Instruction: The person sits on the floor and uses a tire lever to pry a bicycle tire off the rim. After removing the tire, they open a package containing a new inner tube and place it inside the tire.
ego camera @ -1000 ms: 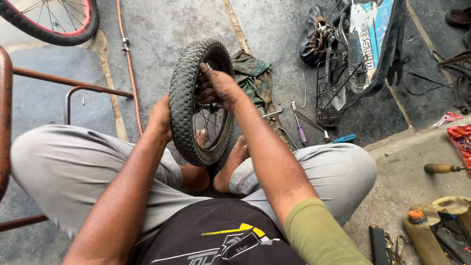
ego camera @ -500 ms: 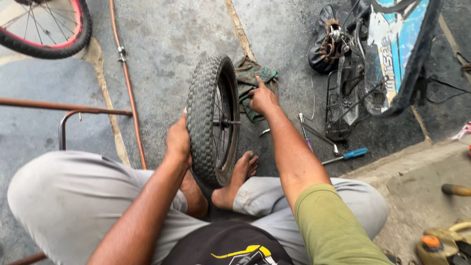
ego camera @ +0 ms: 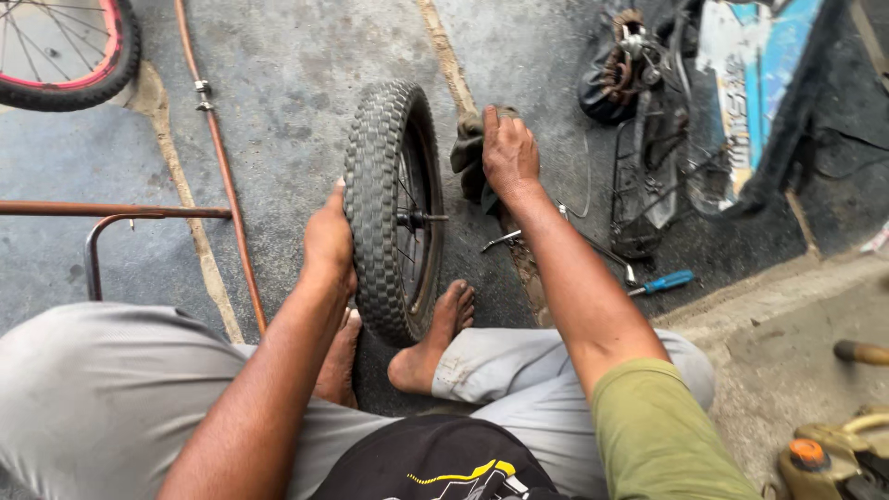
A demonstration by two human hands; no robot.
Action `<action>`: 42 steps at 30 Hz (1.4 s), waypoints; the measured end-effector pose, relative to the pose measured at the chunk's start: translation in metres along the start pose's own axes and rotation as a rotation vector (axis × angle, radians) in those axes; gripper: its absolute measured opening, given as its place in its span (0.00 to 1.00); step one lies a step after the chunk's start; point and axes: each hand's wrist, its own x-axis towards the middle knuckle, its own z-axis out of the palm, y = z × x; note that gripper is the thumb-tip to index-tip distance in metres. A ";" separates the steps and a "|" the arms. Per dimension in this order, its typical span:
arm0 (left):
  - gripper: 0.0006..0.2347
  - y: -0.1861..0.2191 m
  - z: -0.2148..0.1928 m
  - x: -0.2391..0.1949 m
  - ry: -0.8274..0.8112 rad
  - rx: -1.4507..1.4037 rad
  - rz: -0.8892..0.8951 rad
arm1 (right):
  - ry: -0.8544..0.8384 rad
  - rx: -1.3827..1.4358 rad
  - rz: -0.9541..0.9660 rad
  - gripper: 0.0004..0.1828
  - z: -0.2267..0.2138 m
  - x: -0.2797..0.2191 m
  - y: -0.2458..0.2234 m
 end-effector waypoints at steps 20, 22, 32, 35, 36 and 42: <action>0.14 -0.111 -0.009 0.000 -0.440 -0.081 -0.198 | 0.633 0.287 1.061 0.14 -0.499 -0.229 0.152; 0.13 -0.125 0.004 -0.011 -0.469 -0.064 -0.236 | 0.620 0.267 1.129 0.14 -0.519 -0.260 0.158; 0.13 -0.160 0.031 -0.021 -0.620 -0.005 -0.398 | 0.602 -0.393 1.219 0.10 -0.586 -0.403 0.222; 0.13 -0.145 0.016 -0.003 -0.638 -0.009 -0.382 | 0.744 -0.266 1.335 0.08 -0.585 -0.435 0.234; 0.13 -0.144 0.013 -0.003 -0.637 -0.015 -0.364 | 0.827 -0.053 1.312 0.07 -0.583 -0.439 0.238; 0.13 -0.078 -0.052 0.039 -0.638 -0.056 -0.195 | 0.793 0.293 1.251 0.08 -0.541 -0.450 0.255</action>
